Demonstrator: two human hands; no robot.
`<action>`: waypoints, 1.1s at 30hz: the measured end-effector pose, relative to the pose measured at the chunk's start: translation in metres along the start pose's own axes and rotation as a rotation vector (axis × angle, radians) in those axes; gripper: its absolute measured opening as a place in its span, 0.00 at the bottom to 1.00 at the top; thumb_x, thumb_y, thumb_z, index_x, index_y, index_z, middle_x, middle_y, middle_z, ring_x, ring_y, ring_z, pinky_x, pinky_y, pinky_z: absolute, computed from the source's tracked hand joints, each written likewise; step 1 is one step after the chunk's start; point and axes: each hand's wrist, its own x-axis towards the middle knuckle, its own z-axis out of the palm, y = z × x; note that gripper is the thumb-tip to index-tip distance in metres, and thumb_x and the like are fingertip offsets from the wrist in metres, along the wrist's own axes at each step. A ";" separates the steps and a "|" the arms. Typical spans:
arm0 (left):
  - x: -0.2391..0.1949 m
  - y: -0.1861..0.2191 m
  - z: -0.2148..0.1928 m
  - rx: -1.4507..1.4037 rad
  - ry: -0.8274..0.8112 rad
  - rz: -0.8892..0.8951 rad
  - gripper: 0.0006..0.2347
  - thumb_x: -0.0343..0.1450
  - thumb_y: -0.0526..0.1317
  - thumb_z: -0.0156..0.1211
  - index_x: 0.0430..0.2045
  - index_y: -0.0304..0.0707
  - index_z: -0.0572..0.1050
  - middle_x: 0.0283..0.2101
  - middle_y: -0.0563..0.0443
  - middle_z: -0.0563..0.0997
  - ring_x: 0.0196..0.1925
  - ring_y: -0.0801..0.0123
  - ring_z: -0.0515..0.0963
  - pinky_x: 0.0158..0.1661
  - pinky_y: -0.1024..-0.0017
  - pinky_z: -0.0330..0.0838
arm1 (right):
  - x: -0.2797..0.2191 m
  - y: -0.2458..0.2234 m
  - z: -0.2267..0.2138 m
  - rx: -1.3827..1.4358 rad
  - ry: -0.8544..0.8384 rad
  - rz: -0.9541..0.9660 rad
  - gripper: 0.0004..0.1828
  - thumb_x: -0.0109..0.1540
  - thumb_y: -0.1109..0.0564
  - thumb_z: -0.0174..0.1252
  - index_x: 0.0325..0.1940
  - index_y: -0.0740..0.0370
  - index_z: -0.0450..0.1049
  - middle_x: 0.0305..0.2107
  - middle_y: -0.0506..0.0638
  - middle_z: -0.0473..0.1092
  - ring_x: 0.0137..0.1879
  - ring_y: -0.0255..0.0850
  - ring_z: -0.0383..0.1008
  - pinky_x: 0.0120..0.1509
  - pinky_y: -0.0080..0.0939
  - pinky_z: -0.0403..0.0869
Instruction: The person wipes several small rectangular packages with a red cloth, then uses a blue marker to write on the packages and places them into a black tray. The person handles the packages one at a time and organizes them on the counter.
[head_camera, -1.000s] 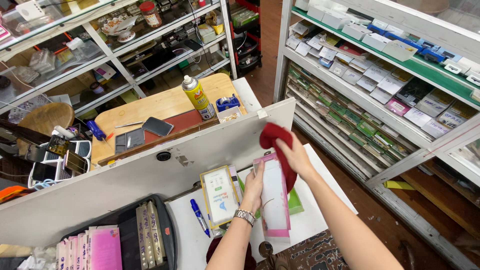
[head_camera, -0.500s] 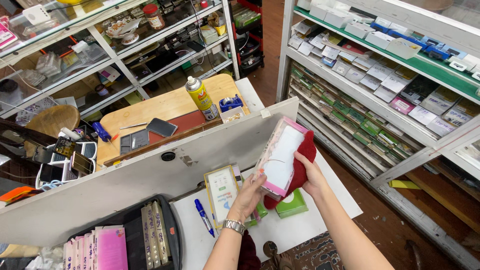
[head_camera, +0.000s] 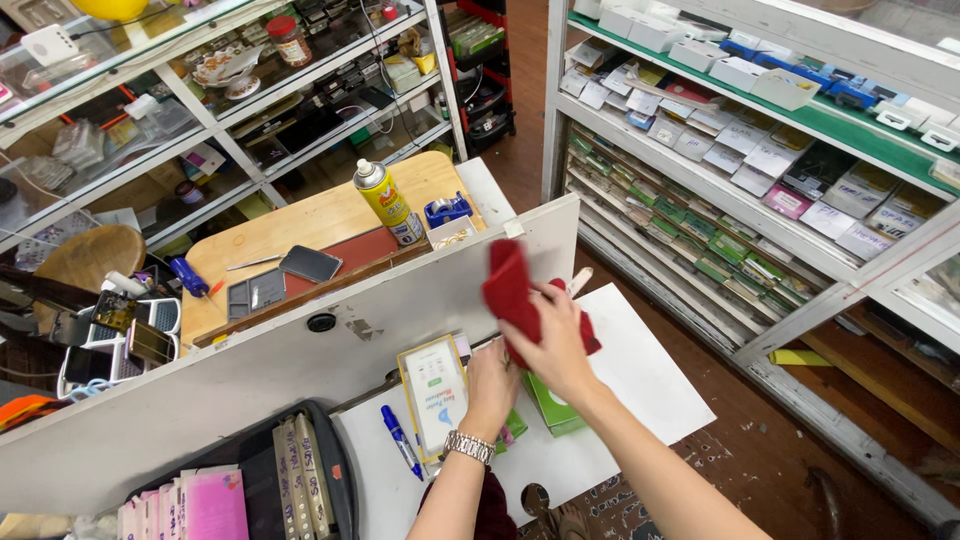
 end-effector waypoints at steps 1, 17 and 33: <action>-0.001 0.004 0.001 0.033 -0.011 -0.013 0.08 0.66 0.31 0.56 0.35 0.30 0.79 0.29 0.33 0.81 0.33 0.43 0.79 0.33 0.57 0.71 | 0.005 -0.001 0.001 -0.017 -0.023 -0.019 0.22 0.58 0.50 0.64 0.53 0.63 0.76 0.51 0.63 0.73 0.63 0.57 0.64 0.70 0.62 0.53; -0.013 -0.010 -0.034 0.014 -0.184 -0.293 0.13 0.75 0.42 0.63 0.32 0.25 0.80 0.19 0.37 0.72 0.20 0.61 0.67 0.26 0.65 0.63 | 0.035 0.044 -0.001 -0.036 -0.067 0.006 0.16 0.61 0.49 0.61 0.48 0.60 0.78 0.37 0.56 0.78 0.49 0.52 0.76 0.75 0.60 0.57; 0.025 -0.127 -0.152 0.076 -0.513 -0.571 0.22 0.59 0.36 0.75 0.47 0.35 0.78 0.47 0.43 0.84 0.49 0.59 0.81 0.52 0.66 0.74 | 0.019 0.100 -0.007 0.550 -0.154 0.860 0.28 0.65 0.39 0.56 0.59 0.63 0.67 0.38 0.49 0.74 0.41 0.38 0.74 0.46 0.41 0.76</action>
